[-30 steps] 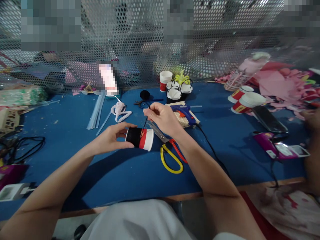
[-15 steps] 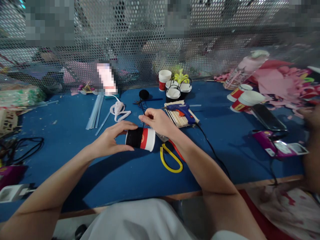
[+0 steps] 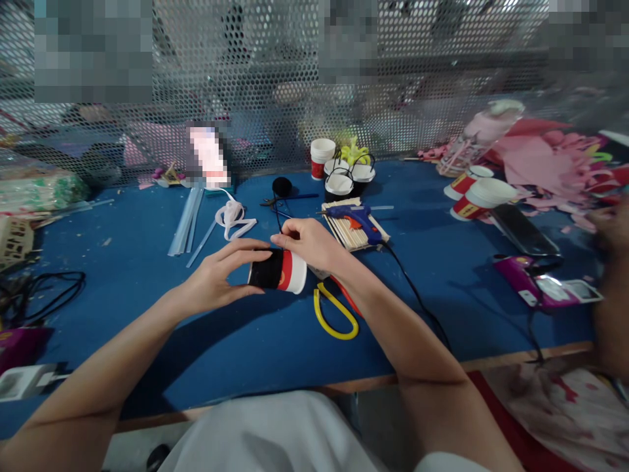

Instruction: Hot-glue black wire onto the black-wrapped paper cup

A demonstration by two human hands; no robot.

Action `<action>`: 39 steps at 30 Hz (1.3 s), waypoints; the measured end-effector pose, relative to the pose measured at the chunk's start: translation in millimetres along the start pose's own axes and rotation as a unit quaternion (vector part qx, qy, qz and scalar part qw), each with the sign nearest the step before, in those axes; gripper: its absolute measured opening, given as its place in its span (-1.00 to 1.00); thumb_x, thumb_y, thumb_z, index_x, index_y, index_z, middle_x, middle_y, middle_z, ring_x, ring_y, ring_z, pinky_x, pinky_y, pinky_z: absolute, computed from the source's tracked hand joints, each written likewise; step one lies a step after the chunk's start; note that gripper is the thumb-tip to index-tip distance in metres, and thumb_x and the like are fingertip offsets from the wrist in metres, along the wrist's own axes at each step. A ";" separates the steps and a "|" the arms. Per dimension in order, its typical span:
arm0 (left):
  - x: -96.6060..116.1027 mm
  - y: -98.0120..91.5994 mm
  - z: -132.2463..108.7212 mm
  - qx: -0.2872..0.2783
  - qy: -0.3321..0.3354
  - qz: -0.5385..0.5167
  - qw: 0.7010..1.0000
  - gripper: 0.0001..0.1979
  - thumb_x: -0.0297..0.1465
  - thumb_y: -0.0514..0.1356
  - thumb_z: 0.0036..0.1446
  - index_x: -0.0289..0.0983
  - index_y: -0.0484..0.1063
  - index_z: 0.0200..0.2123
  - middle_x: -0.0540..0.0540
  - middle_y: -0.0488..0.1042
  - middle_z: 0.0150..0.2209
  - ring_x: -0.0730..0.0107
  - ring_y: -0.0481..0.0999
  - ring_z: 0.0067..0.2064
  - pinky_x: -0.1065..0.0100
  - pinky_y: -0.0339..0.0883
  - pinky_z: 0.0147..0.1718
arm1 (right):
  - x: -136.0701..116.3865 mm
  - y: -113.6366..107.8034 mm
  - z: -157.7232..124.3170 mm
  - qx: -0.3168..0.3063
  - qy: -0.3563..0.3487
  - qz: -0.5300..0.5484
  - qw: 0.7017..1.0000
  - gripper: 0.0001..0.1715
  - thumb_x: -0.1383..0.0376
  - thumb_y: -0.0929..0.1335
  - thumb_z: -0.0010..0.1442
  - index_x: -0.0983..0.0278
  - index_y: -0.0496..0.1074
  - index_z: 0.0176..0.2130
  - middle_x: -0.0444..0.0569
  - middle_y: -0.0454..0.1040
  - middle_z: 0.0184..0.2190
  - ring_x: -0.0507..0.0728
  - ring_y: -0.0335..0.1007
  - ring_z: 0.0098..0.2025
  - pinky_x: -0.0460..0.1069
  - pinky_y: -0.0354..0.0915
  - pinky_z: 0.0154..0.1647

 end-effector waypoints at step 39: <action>-26.3 17.2 -3.2 0.023 -0.154 -0.213 0.965 -0.53 -0.35 0.27 -0.03 -0.27 0.25 -0.03 -0.21 0.30 -0.03 0.24 0.39 -0.05 0.22 0.35 -0.09 | 6.6 -2.2 -6.9 -0.081 0.003 0.107 0.991 -0.49 0.02 0.18 0.19 0.28 0.44 -0.09 0.03 0.47 -0.11 0.16 0.35 -0.04 0.07 0.23 -0.01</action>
Point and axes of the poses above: each hand's wrist, its own z-axis towards the middle knuckle, its own y-axis out of the palm, x = y × z, the point moved 1 cm from there along z, towards the middle knuckle
